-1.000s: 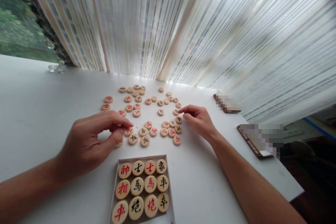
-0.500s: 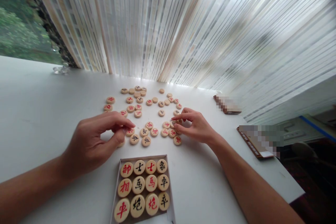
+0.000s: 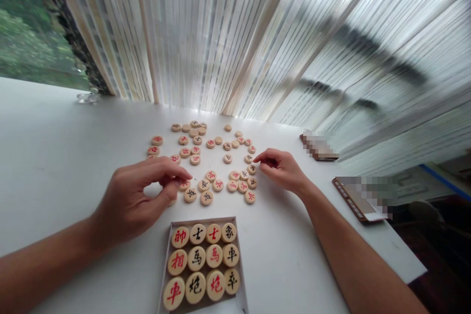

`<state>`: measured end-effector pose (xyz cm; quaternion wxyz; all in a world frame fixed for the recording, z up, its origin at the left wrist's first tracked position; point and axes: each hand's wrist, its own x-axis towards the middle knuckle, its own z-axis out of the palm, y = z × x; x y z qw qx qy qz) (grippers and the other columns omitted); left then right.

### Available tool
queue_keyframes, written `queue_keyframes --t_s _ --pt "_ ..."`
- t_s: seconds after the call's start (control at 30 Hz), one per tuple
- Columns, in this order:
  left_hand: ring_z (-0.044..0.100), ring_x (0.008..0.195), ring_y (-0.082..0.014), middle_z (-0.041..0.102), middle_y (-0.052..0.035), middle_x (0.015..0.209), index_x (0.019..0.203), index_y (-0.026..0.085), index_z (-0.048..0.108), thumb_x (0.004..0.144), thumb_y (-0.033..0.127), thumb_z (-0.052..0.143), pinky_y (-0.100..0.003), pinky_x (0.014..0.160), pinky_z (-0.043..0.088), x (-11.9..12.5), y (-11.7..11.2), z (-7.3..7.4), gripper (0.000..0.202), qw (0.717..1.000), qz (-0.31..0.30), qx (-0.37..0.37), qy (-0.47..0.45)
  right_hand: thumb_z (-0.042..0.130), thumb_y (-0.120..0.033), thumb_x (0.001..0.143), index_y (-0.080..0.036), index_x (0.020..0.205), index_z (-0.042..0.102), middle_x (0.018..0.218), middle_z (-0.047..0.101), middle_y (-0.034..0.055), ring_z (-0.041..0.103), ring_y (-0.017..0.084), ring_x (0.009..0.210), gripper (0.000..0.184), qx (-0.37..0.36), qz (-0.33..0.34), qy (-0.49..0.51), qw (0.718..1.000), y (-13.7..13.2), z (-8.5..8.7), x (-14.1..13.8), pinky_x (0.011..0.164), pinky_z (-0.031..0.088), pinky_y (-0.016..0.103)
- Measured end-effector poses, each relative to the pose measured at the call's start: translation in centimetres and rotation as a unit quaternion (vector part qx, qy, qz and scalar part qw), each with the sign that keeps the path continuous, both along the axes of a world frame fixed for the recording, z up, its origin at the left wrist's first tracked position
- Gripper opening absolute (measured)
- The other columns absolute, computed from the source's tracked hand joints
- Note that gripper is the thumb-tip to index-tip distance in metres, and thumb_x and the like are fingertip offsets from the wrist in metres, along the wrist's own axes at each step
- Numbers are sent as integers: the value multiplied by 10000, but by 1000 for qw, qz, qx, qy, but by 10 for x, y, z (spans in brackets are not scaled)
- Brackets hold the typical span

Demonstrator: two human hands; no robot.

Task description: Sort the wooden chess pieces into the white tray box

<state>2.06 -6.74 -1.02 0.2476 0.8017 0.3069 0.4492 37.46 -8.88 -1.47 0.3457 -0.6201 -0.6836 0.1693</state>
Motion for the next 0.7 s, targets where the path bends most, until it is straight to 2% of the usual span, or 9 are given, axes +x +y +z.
queue_keyframes --t_s 0.2,0.47,0.6,0.7 --pt "724 775 -175 782 -2 856 915 250 758 900 159 633 -276 761 558 0 0 1 155 1000 1 0 2 667 -216 780 -172 938 819 749 631 2 459 136 644 223 -12 24 -2 1000 -2 2 0 601 388 282" --pt "729 781 -181 785 -10 855 908 245 762 906 169 627 -278 770 569 0 -1 2 154 1000 2 -2 9 748 -315 829 -193 1054 836 864 644 26 468 119 630 270 -50 66 -10 997 -4 6 -4 601 421 283" --pt "729 776 -176 785 -5 851 904 244 762 896 156 638 -275 781 569 1 -1 1 153 1000 0 1 2 770 -265 803 -199 999 820 897 652 26 489 121 659 213 -63 69 -12 996 -4 7 -3 624 430 283" --pt "729 773 -173 785 1 851 905 256 764 892 150 635 -269 782 568 1 -1 1 167 1000 0 -1 1 794 -227 765 -193 929 764 814 633 -2 510 129 672 170 -75 62 3 995 -5 6 1 615 428 271"
